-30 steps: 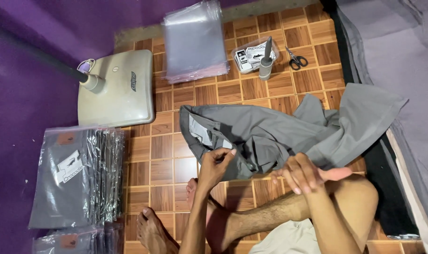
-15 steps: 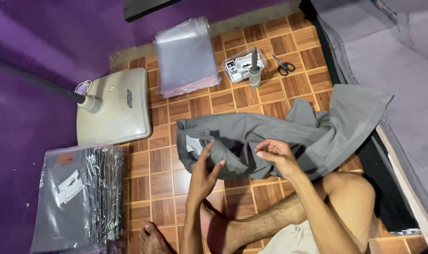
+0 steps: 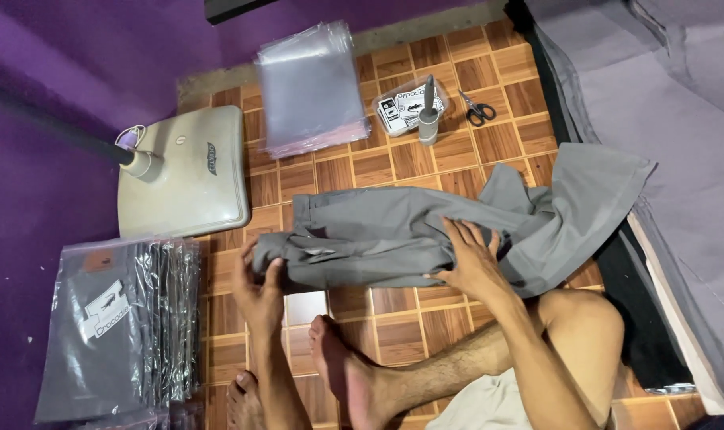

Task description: Organizing packaged shirts and then folding, trimming loose threads, and lint rolling a pair of pants.

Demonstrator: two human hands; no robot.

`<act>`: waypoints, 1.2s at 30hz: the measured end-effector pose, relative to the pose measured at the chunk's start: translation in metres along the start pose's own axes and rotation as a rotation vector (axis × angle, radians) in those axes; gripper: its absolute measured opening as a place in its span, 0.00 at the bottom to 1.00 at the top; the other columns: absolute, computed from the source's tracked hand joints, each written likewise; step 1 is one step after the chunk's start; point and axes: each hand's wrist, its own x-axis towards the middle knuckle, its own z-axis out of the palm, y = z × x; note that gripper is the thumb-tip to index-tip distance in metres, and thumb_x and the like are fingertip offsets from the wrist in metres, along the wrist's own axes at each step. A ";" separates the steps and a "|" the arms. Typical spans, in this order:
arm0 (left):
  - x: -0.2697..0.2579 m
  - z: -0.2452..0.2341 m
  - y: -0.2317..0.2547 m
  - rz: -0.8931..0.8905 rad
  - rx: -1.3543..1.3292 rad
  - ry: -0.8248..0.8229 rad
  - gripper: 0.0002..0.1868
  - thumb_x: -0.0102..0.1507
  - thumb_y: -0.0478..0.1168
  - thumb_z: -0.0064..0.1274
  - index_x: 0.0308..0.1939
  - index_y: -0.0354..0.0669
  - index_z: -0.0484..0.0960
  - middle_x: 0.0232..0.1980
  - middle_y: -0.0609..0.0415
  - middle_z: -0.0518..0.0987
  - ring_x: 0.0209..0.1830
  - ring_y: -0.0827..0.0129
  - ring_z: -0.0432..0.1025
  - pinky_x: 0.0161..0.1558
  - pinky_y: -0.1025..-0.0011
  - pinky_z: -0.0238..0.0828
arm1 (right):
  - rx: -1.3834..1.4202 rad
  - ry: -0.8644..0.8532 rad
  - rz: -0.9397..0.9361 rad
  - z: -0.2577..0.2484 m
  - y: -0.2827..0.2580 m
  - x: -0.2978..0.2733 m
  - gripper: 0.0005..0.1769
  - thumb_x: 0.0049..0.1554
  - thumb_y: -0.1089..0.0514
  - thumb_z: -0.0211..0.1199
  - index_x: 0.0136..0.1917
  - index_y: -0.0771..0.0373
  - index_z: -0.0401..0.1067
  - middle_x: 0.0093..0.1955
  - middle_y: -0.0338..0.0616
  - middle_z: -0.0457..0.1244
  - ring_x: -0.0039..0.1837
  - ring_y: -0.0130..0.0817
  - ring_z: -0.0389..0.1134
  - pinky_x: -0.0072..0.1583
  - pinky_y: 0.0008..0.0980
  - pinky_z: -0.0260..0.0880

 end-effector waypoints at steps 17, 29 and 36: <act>0.007 -0.005 -0.057 0.115 0.779 -0.163 0.31 0.68 0.51 0.50 0.74 0.46 0.67 0.79 0.39 0.58 0.79 0.43 0.52 0.66 0.29 0.51 | 0.100 -0.045 0.037 0.004 0.020 -0.001 0.17 0.60 0.50 0.59 0.59 0.52 0.81 0.53 0.49 0.73 0.60 0.50 0.73 0.59 0.48 0.74; -0.027 0.035 -0.157 -0.100 0.699 -0.475 0.41 0.68 0.65 0.43 0.81 0.60 0.50 0.85 0.54 0.43 0.84 0.60 0.36 0.76 0.38 0.28 | 0.027 -0.112 0.088 0.015 0.012 0.010 0.26 0.62 0.45 0.59 0.69 0.57 0.71 0.66 0.53 0.68 0.72 0.47 0.65 0.71 0.44 0.56; -0.044 0.038 -0.150 -0.022 0.517 -0.227 0.35 0.66 0.60 0.54 0.73 0.54 0.68 0.81 0.52 0.59 0.82 0.60 0.47 0.76 0.41 0.29 | -0.033 -0.020 0.016 0.042 0.016 0.009 0.24 0.64 0.50 0.52 0.69 0.63 0.69 0.61 0.54 0.68 0.67 0.48 0.67 0.70 0.53 0.54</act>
